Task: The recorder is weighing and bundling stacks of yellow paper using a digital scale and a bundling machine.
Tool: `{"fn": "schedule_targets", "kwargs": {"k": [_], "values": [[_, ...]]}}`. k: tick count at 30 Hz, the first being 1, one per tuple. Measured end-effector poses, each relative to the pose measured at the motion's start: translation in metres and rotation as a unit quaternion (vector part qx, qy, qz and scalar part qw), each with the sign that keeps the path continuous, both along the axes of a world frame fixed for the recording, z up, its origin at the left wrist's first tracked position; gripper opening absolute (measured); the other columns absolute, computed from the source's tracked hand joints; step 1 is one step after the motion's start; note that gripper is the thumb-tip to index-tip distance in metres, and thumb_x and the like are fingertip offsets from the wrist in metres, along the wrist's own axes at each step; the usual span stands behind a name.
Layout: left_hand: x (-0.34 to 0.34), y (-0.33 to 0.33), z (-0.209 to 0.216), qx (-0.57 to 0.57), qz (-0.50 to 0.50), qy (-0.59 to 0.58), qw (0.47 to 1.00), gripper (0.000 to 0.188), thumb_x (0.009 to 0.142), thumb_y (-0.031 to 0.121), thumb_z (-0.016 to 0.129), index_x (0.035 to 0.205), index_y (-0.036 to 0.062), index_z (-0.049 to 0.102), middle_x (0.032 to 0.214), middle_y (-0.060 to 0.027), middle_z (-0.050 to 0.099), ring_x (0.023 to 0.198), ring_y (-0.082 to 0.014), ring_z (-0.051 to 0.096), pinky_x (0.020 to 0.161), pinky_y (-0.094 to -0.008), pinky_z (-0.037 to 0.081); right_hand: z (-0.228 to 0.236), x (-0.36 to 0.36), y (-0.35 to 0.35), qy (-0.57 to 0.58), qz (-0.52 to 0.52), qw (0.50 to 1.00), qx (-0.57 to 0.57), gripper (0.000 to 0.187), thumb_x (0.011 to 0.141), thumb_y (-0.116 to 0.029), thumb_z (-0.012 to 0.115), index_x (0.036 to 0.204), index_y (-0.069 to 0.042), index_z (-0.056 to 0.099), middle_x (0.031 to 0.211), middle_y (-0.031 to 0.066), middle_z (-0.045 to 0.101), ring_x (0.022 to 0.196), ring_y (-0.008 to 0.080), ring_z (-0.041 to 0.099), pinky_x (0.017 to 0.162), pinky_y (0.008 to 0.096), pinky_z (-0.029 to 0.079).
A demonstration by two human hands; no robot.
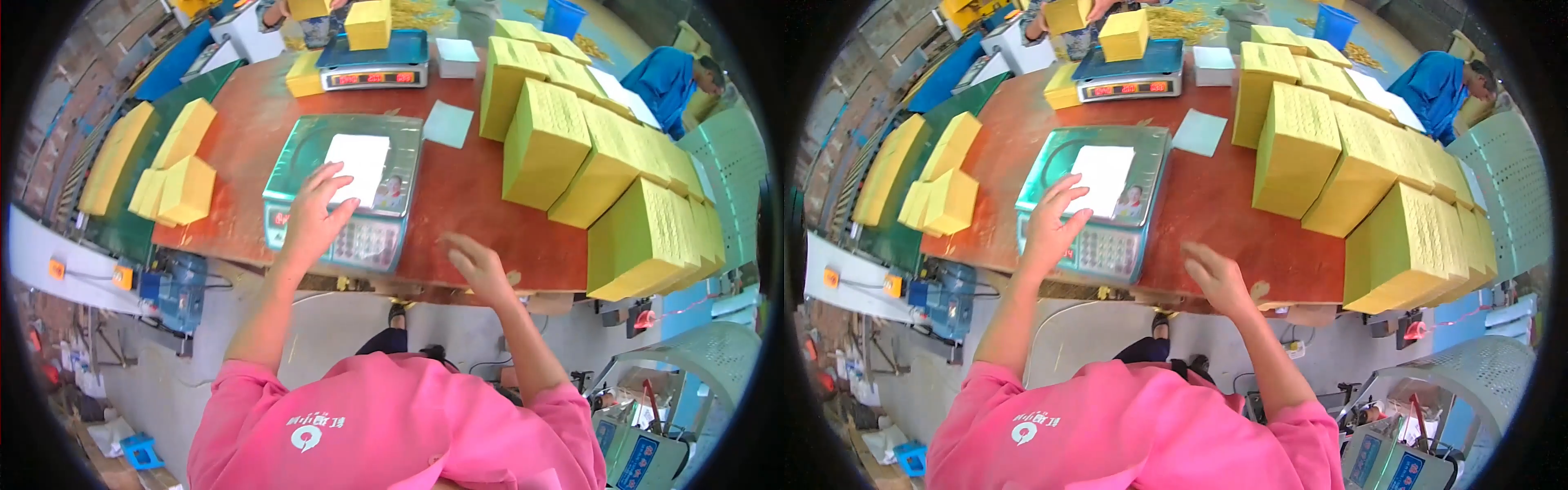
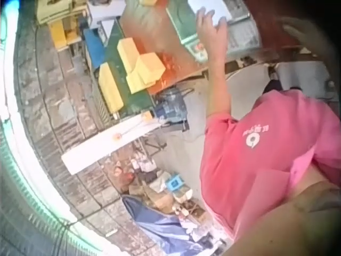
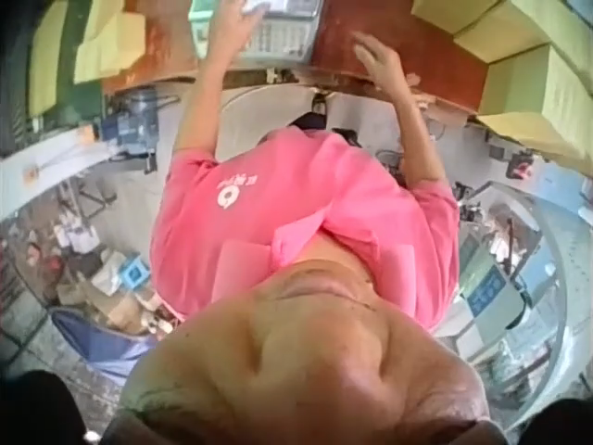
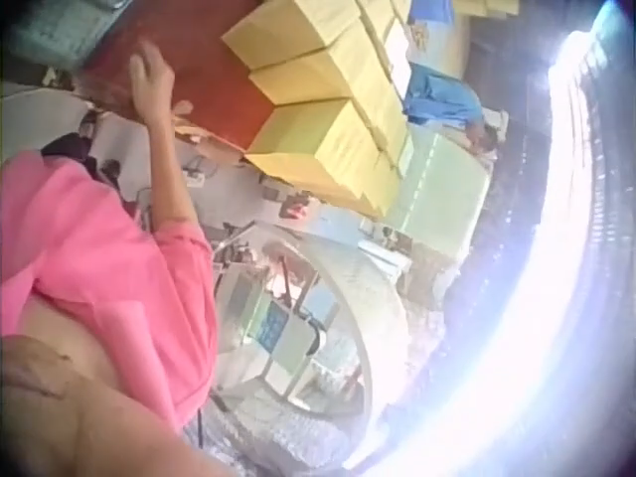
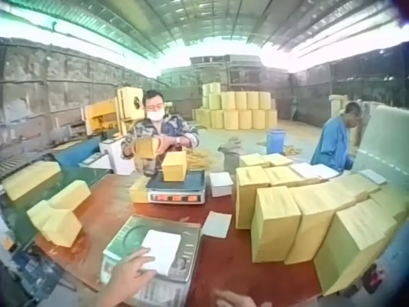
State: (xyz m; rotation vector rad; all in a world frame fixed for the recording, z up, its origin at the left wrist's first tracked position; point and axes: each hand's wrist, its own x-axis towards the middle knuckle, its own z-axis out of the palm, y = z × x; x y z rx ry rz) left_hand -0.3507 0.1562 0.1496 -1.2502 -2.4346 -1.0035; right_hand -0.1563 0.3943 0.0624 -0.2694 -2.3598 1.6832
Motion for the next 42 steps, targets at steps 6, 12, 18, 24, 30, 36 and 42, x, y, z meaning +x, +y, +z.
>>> {"fn": "schedule_targets", "kwargs": {"k": [6,12,18,24,30,36,42], "values": [[-0.051,0.013,-0.026,-0.166,-0.083,0.003,0.983,0.062,0.073,0.027,0.079,0.126,0.0017,0.058,0.144,-0.0161,0.045,0.138,-0.0346,0.036,0.113,-0.0469,0.029,-0.027,-0.176,0.086,0.022,-0.143,0.933,0.33,0.053,0.093,-0.026,0.058,0.139,-0.004,0.045,0.148,0.0156,0.042,0.136,0.0335,0.039,0.11,0.0493,0.033],[-0.073,0.0,-0.022,-0.143,-0.126,-0.022,0.981,0.053,0.072,0.013,0.077,0.121,0.0023,0.062,0.138,-0.0119,0.053,0.132,-0.0317,0.045,0.107,-0.0429,0.039,-0.069,-0.199,0.098,-0.083,-0.134,0.861,0.483,0.054,0.092,-0.032,0.06,0.138,-0.006,0.047,0.148,0.0114,0.043,0.138,0.0319,0.035,0.111,0.0551,0.027],[-0.088,-0.006,-0.017,-0.107,-0.152,-0.101,0.977,0.035,0.074,0.005,0.074,0.109,0.0061,0.07,0.13,-0.0082,0.061,0.128,-0.0288,0.05,0.104,-0.0398,0.043,-0.046,-0.078,0.044,-0.102,-0.088,0.868,0.479,0.054,0.088,-0.028,0.062,0.135,-0.003,0.049,0.145,0.014,0.045,0.136,0.0335,0.038,0.111,0.0539,0.026],[-0.092,-0.007,-0.011,-0.125,-0.164,-0.122,0.971,0.023,0.078,0.011,0.071,0.101,0.0061,0.071,0.128,-0.0086,0.062,0.126,-0.0279,0.052,0.103,-0.0394,0.042,-0.026,0.029,-0.002,-0.1,-0.043,0.904,0.414,0.057,0.079,-0.021,0.069,0.131,-0.003,0.052,0.141,0.0153,0.048,0.134,0.0358,0.04,0.111,0.055,0.026],[-0.076,0.002,-0.005,-0.162,-0.134,-0.111,0.971,0.02,0.079,0.013,0.069,0.098,0.0057,0.07,0.13,-0.0079,0.06,0.125,-0.027,0.052,0.103,-0.0379,0.042,-0.028,0.078,-0.001,-0.03,-0.076,0.913,0.399,0.051,0.071,-0.005,0.071,0.121,-0.003,0.06,0.128,0.0124,0.057,0.125,0.0339,0.048,0.107,0.0496,0.032],[-0.084,-0.001,-0.003,-0.181,-0.135,-0.169,0.959,0.02,0.082,0.014,0.068,0.099,0.0038,0.068,0.132,-0.0079,0.059,0.123,-0.025,0.053,0.101,-0.0354,0.043,-0.04,0.085,0.017,0.049,-0.11,0.917,0.379,0.03,0.073,-0.003,0.069,0.103,-0.006,0.066,0.112,0.0078,0.061,0.11,0.0286,0.054,0.094,0.0448,0.04],[-0.082,0.0,-0.005,-0.107,-0.065,-0.256,0.959,0.016,0.088,0.016,0.064,0.097,0.0028,0.065,0.118,-0.0081,0.066,0.108,-0.0187,0.061,0.091,-0.0307,0.047,-0.021,0.085,0.027,0.123,-0.141,0.909,0.373,0.019,0.075,0.002,0.068,0.093,-0.004,0.065,0.102,0.009,0.064,0.098,0.0302,0.06,0.088,0.0424,0.044]]}}
